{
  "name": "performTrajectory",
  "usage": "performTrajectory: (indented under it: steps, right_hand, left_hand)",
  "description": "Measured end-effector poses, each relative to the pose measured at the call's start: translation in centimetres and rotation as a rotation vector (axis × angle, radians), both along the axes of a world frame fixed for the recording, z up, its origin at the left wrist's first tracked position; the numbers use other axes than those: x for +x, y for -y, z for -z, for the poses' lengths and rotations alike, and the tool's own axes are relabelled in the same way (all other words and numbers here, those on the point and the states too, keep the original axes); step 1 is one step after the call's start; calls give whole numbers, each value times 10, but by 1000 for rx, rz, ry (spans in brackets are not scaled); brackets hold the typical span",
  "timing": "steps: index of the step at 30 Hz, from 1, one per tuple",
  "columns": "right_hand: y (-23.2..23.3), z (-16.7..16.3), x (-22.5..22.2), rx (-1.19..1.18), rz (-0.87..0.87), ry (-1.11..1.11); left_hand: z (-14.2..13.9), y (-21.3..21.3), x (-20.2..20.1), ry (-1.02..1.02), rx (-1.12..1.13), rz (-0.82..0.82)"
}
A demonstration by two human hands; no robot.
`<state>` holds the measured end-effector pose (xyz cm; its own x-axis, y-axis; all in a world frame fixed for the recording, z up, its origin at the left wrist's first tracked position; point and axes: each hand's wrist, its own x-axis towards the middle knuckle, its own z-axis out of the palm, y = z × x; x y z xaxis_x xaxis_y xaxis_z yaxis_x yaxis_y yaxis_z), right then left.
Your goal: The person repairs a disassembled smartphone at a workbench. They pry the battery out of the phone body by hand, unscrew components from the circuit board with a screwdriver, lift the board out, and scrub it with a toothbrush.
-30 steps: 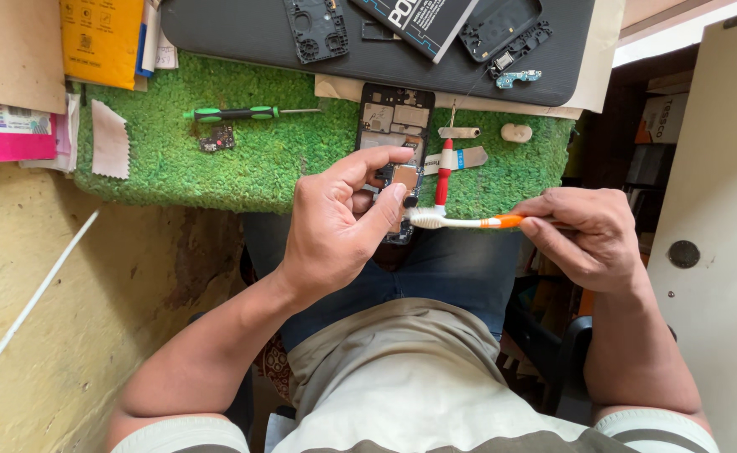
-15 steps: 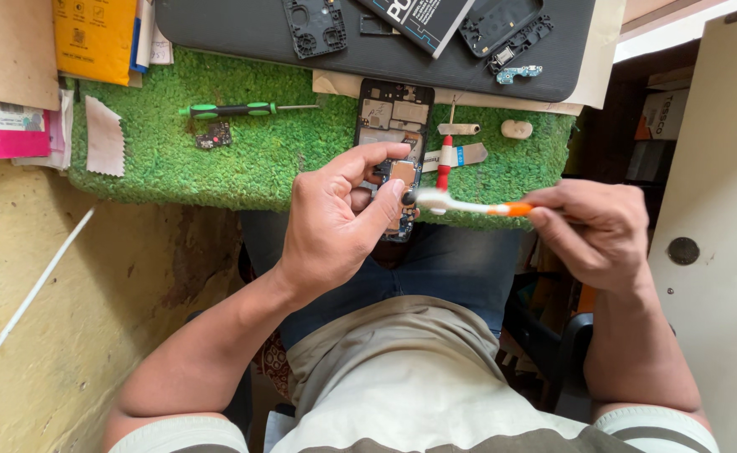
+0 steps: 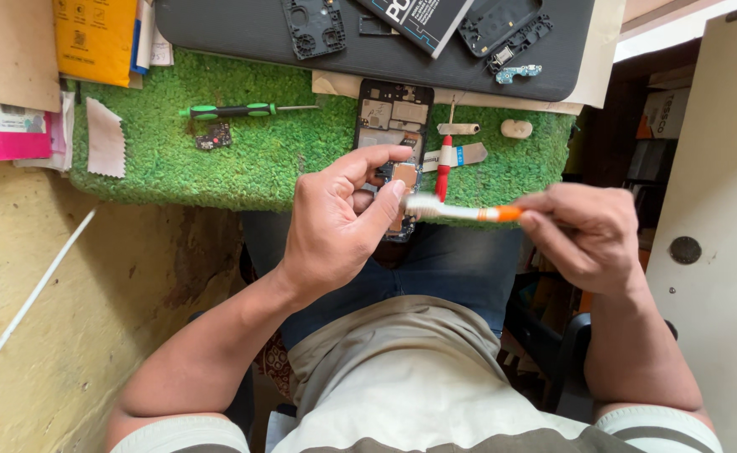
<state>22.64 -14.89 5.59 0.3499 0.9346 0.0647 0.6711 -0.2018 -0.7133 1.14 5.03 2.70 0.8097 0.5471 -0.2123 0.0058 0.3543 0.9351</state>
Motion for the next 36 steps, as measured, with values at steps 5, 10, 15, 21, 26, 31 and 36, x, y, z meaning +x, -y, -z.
performTrajectory:
  steps: [5, 10, 15, 21, 26, 31, 36]
  right_hand:
    - [-2, -5, -4, -3, -7, -41]
    - [-7, -6, -15, -6, -113, 33]
    - [-8, -12, -17, -83, -180, 55]
    - [-7, -11, -20, -65, -134, 70]
    - [-2, -13, -8, -85, -77, -68]
    - [2, -7, 7, -41, 7, -49]
    - [6, 1, 12, -23, -6, -96]
  left_hand:
    - [1, -1, 0, -10, 24, -1]
    - [3, -1, 1, 23, 20, -13]
    - [5, 0, 2, 2, 28, -20]
    - [5, 1, 1, 23, 33, -22]
    - [6, 1, 1, 5, 36, -24]
    - [5, 1, 1, 13, 16, -23]
    - [6, 1, 1, 29, 7, -7]
